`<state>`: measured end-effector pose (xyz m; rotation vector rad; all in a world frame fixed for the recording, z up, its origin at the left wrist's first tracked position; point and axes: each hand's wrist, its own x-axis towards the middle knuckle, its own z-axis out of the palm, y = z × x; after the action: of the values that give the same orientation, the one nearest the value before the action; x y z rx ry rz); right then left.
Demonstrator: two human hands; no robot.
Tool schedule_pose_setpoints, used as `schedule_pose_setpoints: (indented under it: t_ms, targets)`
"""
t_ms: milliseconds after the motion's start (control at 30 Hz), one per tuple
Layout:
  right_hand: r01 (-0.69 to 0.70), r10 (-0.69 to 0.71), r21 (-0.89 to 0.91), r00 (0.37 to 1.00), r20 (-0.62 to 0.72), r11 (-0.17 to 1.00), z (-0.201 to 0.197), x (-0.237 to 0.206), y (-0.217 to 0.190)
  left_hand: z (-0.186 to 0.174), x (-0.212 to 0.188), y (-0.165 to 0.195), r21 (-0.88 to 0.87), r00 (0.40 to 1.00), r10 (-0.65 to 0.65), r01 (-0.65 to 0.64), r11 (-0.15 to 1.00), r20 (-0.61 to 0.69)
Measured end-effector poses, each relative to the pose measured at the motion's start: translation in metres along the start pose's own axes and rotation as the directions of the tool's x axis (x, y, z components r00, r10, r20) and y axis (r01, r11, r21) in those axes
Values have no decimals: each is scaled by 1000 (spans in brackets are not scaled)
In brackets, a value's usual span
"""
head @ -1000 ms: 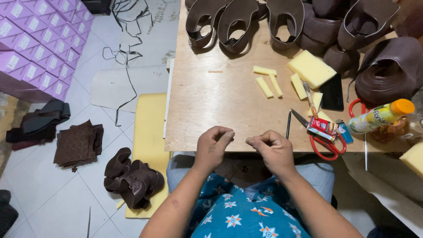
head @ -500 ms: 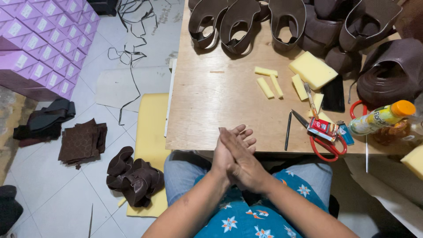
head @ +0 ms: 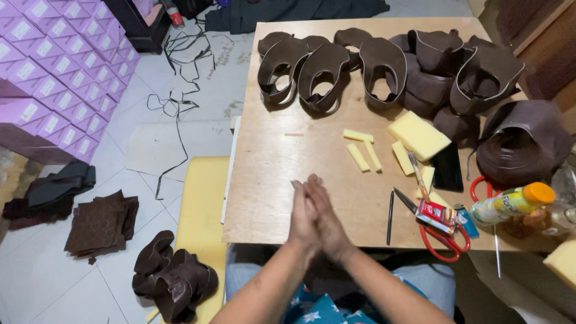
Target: The person applies glue to the inner edge of a brown shoe upper using a brush, then inserts a yellow foam piece into the opening and presses it into place. The person repeats this process with another shoe upper, handling glue, foam, and shoe parts throughout.
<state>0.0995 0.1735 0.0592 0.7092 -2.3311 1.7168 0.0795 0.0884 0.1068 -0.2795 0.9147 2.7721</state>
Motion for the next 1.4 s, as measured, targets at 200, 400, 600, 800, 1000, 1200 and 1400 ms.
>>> schedule_pose_setpoints:
  t_ms: [200,400,600,800,1000,1200,1400]
  targets:
    - [-450,349,-329,880,-323,830,-79,89,80,-41,15,8,794,985,-26,-123,595,172]
    - [-398,348,-286,913,-210,872,-54,129,90,-68,105,49,931,862,354,-342,-125,364]
    - [-187,127,-454,979,-160,871,-47,211,91,-59,137,64,911,926,181,-263,-317,330]
    - [13,-20,-592,1000,-5,806,-40,302,103,-52,150,69,881,938,143,-234,-410,316]
    - [149,-192,-889,979,71,433,-36,372,139,-51,165,73,887,967,93,-176,-428,236]
    - [141,-130,-934,986,103,328,-41,415,170,-58,183,71,917,981,60,-153,-368,187]
    - [331,-373,-786,918,138,523,-35,374,145,-75,189,64,907,959,126,-192,-374,255]
